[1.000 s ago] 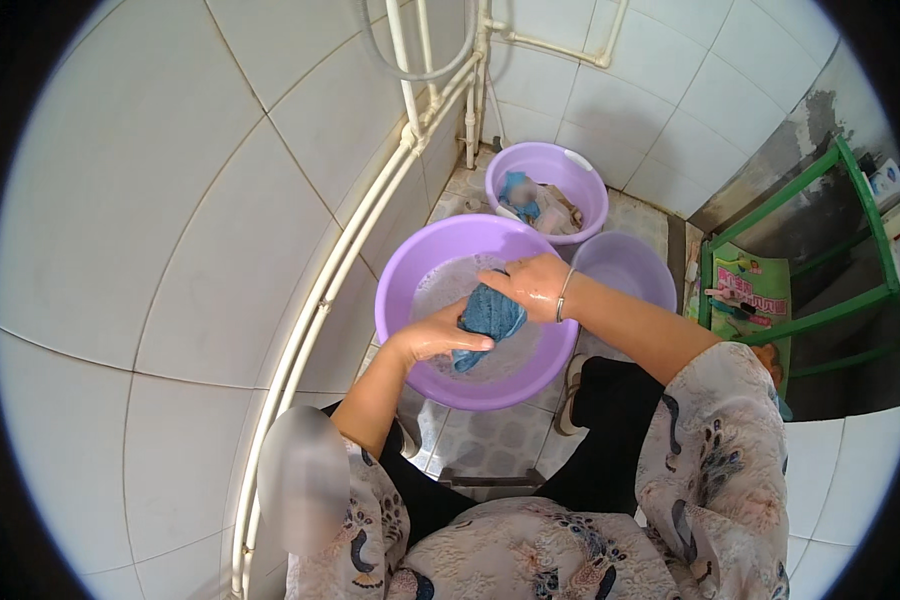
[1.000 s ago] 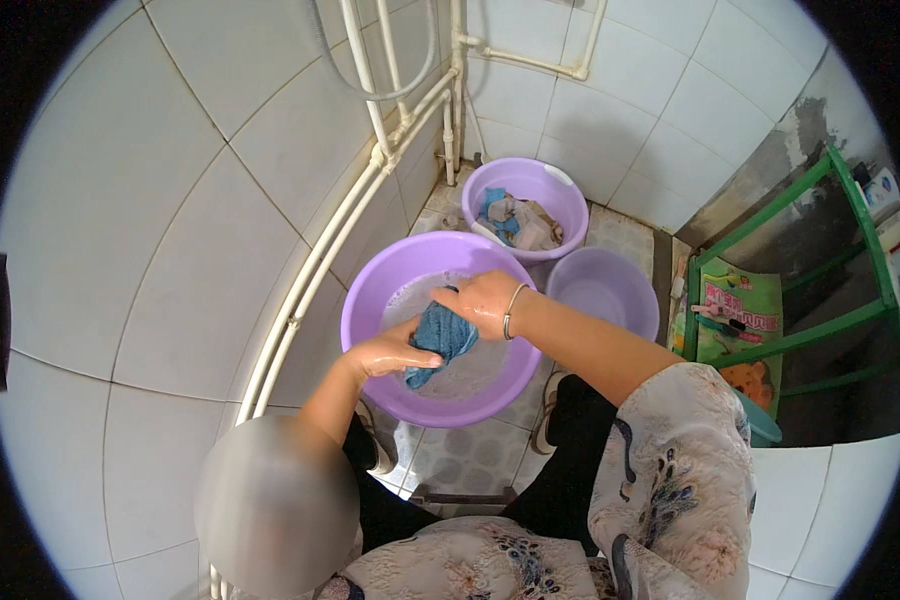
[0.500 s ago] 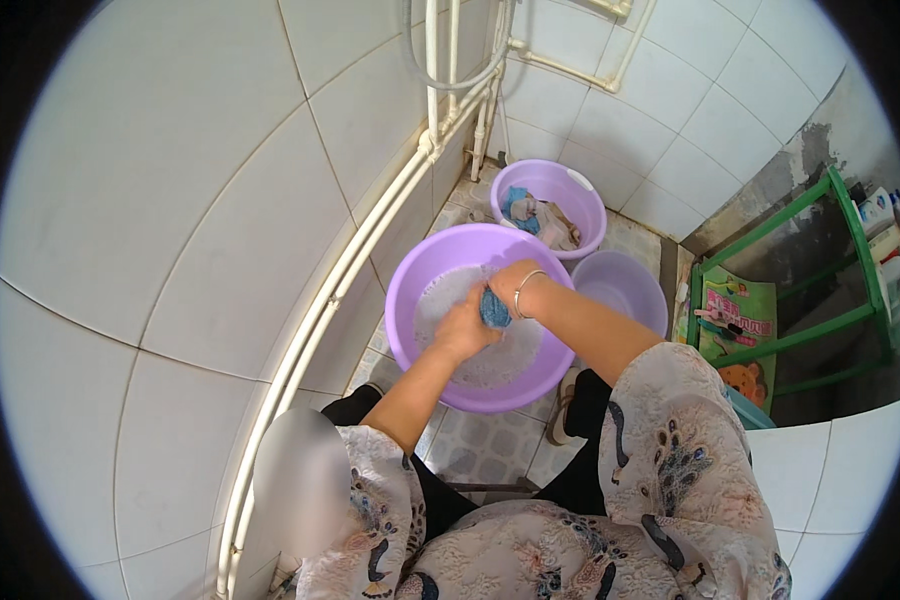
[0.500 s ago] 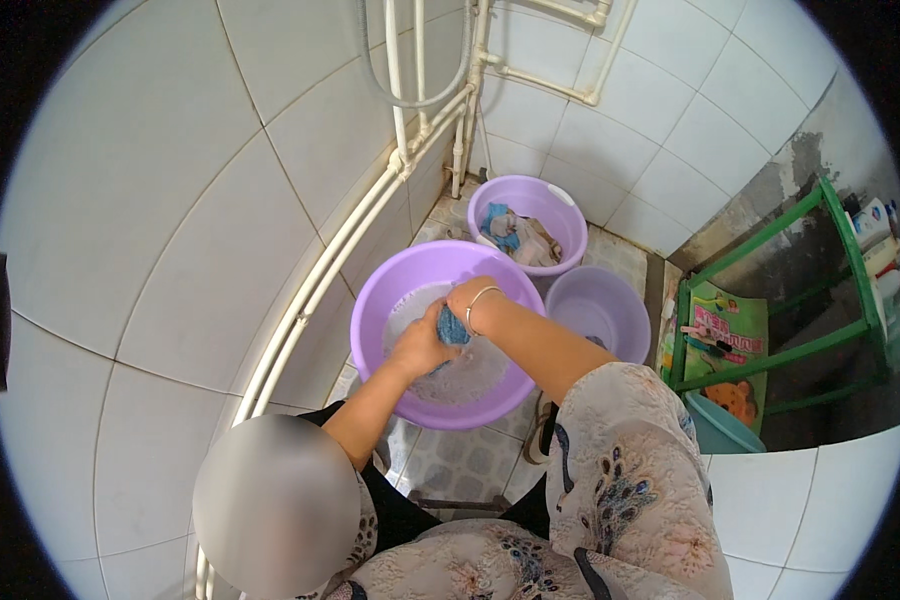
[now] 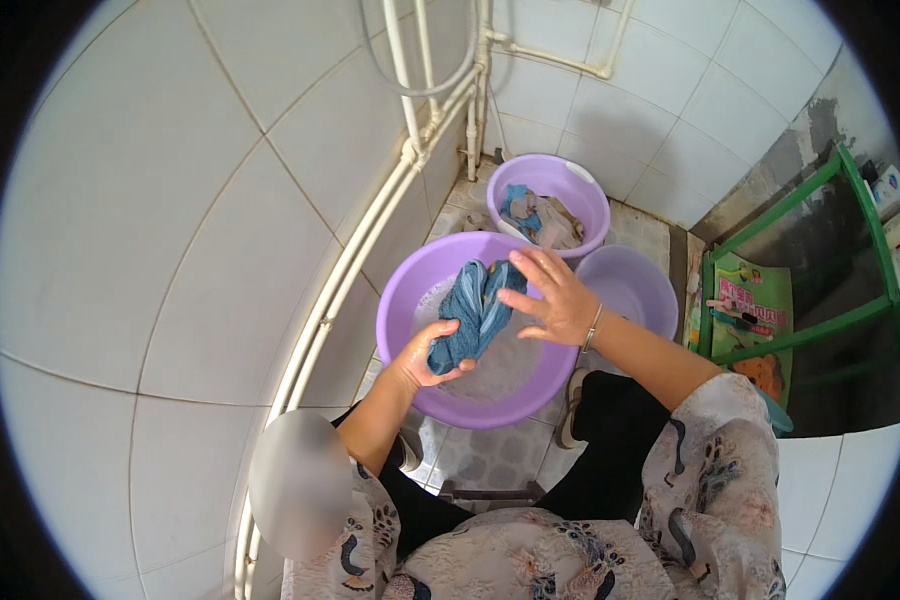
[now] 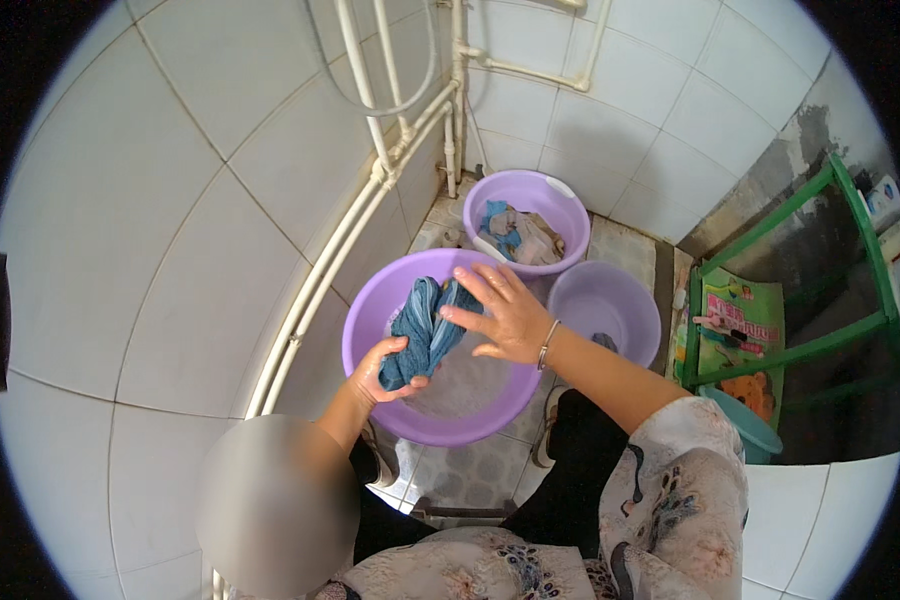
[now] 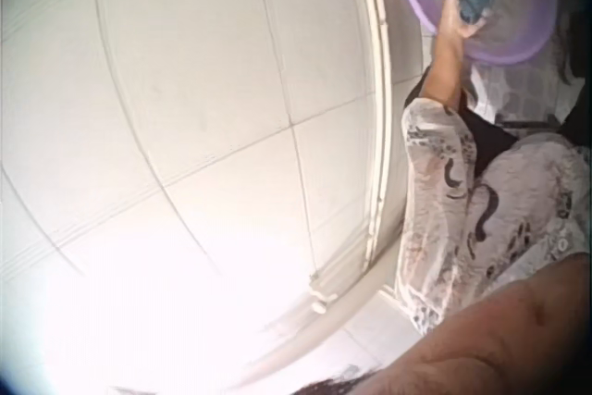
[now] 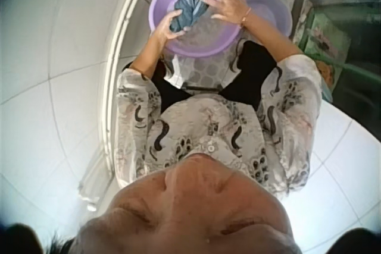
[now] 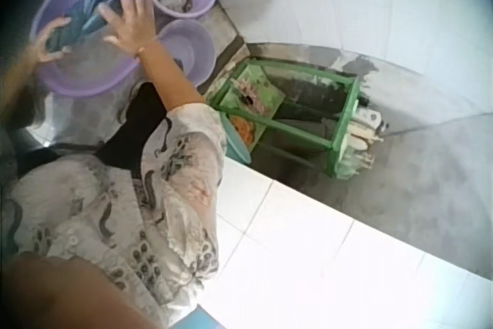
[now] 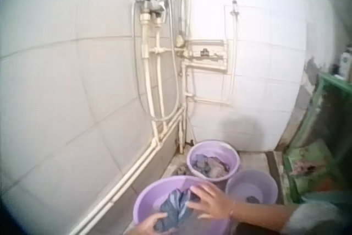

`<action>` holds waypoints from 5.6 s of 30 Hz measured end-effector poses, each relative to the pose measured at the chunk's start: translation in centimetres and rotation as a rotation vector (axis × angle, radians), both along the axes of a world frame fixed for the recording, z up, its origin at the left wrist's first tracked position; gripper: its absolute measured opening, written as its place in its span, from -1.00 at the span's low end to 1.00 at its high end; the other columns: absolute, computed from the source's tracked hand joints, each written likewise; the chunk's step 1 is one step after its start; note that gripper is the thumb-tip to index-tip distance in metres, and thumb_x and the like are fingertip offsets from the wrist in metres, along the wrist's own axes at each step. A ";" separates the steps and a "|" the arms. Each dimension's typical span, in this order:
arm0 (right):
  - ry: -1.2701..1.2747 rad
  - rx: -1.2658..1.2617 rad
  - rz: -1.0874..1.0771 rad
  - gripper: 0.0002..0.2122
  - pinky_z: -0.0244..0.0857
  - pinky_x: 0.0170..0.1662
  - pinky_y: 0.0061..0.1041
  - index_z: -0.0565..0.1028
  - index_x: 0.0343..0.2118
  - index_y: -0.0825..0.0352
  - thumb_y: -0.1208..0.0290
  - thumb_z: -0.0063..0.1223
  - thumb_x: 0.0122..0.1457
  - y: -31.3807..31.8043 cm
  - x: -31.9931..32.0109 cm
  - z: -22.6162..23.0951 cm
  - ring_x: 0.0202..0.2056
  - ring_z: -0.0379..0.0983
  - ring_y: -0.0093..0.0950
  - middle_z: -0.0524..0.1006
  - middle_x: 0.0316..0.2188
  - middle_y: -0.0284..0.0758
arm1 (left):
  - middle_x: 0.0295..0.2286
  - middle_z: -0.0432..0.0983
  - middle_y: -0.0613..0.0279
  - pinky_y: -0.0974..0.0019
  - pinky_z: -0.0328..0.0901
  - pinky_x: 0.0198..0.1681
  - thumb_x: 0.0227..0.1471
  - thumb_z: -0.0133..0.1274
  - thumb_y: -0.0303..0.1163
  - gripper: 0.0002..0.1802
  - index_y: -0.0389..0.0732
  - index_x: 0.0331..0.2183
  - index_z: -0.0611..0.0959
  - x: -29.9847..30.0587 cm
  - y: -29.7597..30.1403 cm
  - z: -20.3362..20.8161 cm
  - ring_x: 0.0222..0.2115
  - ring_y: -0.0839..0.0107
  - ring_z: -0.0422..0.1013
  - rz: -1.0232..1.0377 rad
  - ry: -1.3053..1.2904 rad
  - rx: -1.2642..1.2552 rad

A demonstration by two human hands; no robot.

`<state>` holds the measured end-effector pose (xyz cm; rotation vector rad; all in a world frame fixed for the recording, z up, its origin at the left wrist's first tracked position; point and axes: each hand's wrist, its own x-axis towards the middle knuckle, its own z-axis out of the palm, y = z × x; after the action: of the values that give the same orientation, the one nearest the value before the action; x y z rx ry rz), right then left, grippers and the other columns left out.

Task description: The person sits on a low stool in a tiled room and hand-washes a blue garment in a purple basin filled with soapy water. They repeatedly scrub, wring, and rinse the item, then transfer it to a second basin containing other clothes.

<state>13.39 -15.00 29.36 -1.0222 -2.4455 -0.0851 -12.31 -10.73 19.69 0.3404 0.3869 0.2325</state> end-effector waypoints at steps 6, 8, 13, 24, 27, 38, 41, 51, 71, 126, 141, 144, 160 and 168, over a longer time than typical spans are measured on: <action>-0.026 0.065 0.232 -0.26 0.20 -0.06 -0.11 0.25 0.06 -0.18 0.55 0.17 -0.28 1.3 0.0 -0.9 0.02 0.20 -0.12 0.04 0.18 -0.14 | -0.34 0.43 -0.14 0.47 0.21 -0.72 -0.18 0.10 -0.07 -0.31 -0.39 -0.10 0.38 0.8 -0.2 -0.1 -0.61 0.28 0.38 -0.308 -0.001 0.136; -0.008 -0.033 0.272 -0.27 0.29 -0.17 -0.22 0.24 0.08 -0.17 0.57 0.12 -0.24 1.2 -0.1 0.0 -0.11 0.33 -0.16 0.07 0.16 -0.11 | -0.35 0.44 -0.08 0.43 0.25 -0.66 -0.19 0.14 -0.08 -0.29 -0.37 -0.09 0.37 1.1 0.9 0.8 -0.62 0.31 0.38 -0.390 0.018 0.204; -0.262 -0.273 0.027 -0.40 0.36 -0.44 -0.31 0.27 0.04 0.08 0.54 0.05 -0.19 1.1 -1.2 0.7 -0.46 0.47 -0.20 0.36 -0.13 -0.05 | -0.23 0.40 0.06 0.32 0.31 -0.26 -0.25 0.26 -0.19 -0.22 -0.27 -0.01 0.31 2.2 -0.3 4.9 -0.31 0.32 0.39 -0.161 0.234 0.645; -0.766 -0.671 -0.265 -0.64 0.39 -0.38 -0.36 0.42 -0.19 0.30 0.50 0.08 -0.15 1.9 -4.9 -3.3 -0.35 0.52 -0.30 0.55 -0.40 -0.20 | -0.19 0.41 -0.12 0.23 0.23 -0.07 -0.40 0.23 -0.31 -0.06 -0.28 0.06 0.18 5.2 -3.0 -0.1 -0.14 0.07 0.36 -0.015 0.788 1.268; -0.798 -0.695 -0.323 -0.68 0.40 -0.34 -0.37 0.46 -0.26 0.33 0.49 0.13 -0.17 2.0 -5.3 -2.8 -0.32 0.52 -0.32 0.55 -0.36 -0.22 | -0.18 0.41 -0.18 0.19 0.25 -0.09 -0.39 0.23 -0.33 0.01 -0.26 0.11 0.09 5.4 -3.2 0.9 -0.14 0.00 0.37 -0.043 0.887 1.257; -0.475 -0.607 -0.346 -0.33 0.31 -0.11 -0.37 0.21 0.07 0.27 0.51 0.18 -0.22 2.5 -4.5 0.0 -0.14 0.40 -0.20 0.32 -0.03 -0.06 | -0.36 0.44 0.11 0.36 0.32 -0.46 -0.26 0.18 -0.23 -0.29 -0.18 -0.02 0.31 3.3 -2.0 0.6 -0.48 0.32 0.41 0.051 0.445 0.605; -0.151 -0.405 -0.284 -0.22 0.22 0.01 -0.33 0.12 0.15 0.17 0.54 0.19 -0.24 2.8 -3.4 1.1 -0.01 0.26 -0.14 0.11 0.11 -0.01 | -0.33 0.40 0.03 0.41 0.25 -0.64 -0.17 0.13 -0.08 -0.37 -0.23 -0.11 0.36 1.7 -1.5 1.7 -0.57 0.33 0.36 0.001 0.238 0.203; -0.092 0.018 0.215 -0.25 0.11 0.06 -0.08 0.27 0.04 -0.20 0.34 0.30 -0.35 -0.6 -0.7 2.0 0.08 0.11 -0.09 0.08 0.17 -0.24 | -0.38 0.40 -0.14 0.43 0.24 -0.69 -0.16 0.08 -0.12 -0.36 -0.32 -0.09 0.35 0.7 -1.1 1.0 -0.63 0.29 0.35 -0.272 -0.123 0.071; -0.437 -0.025 0.075 -0.73 0.31 -0.63 -0.41 0.42 -0.27 0.19 0.37 0.00 -0.13 -1.4 -2.9 2.5 -0.63 0.46 -0.33 0.43 -0.54 -0.20 | -0.28 0.37 0.16 0.33 0.40 -0.49 -0.24 0.26 -0.25 -0.24 -0.25 -0.02 0.27 2.1 -3.1 6.8 -0.36 0.37 0.41 -0.168 0.218 0.648; -0.314 -0.297 -0.095 -0.64 0.35 -0.29 -0.32 0.39 -0.23 0.21 0.45 0.11 -0.21 -3.0 -4.1 -2.2 -0.34 0.45 -0.20 0.41 -0.19 -0.20 | -0.16 0.35 0.05 0.25 0.24 -0.10 -0.31 0.24 -0.12 -0.17 -0.29 -0.01 0.30 0.6 -3.8 4.4 -0.20 0.17 0.35 -0.158 0.480 1.369; -0.395 0.208 -0.058 -0.67 0.28 -0.60 -0.51 0.41 -0.16 0.08 0.37 -0.04 -0.08 -3.2 -3.1 3.0 -0.59 0.37 -0.47 0.44 -0.25 -0.35 | -0.15 0.36 0.18 0.31 0.33 -0.51 -0.21 0.26 -0.39 -0.12 0.02 0.10 0.12 1.4 -3.2 4.4 -0.25 0.28 0.43 -0.173 0.044 0.452; -0.450 0.191 -0.016 -0.61 0.25 -0.63 -0.55 0.41 -0.10 0.04 0.36 -0.02 -0.10 -3.8 -3.7 3.1 -0.60 0.36 -0.49 0.44 -0.30 -0.32 | -0.27 0.38 0.25 0.41 0.22 -0.58 -0.22 0.21 -0.51 -0.15 -0.04 0.08 0.12 1.8 -4.7 6.0 -0.40 0.41 0.40 -0.181 0.209 0.526; -0.699 -0.357 -0.359 -0.74 0.41 -0.40 -0.39 0.38 -0.23 0.32 0.45 -0.02 -0.05 0.1 -7.9 -1.5 -0.37 0.51 -0.30 0.48 -0.38 -0.16 | -0.37 0.50 -0.04 0.26 0.32 -0.23 -0.45 0.23 -0.34 -0.34 -0.36 -0.19 0.41 3.8 -4.0 1.4 -0.32 0.17 0.46 0.265 0.891 1.259; -0.607 -0.513 -0.506 -0.71 0.40 -0.26 -0.42 0.41 -0.22 0.29 0.47 0.06 -0.08 0.9 -8.4 -1.6 -0.25 0.49 -0.34 0.52 -0.31 -0.21 | -0.39 0.50 -0.08 0.22 0.31 -0.24 -0.42 0.22 -0.34 -0.40 -0.36 -0.24 0.43 3.8 -2.4 1.2 -0.32 0.11 0.45 0.188 1.026 1.406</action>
<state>4.98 -14.11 27.75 -2.0894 -2.7239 0.0855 -8.51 -13.14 20.94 1.8462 1.2488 0.4894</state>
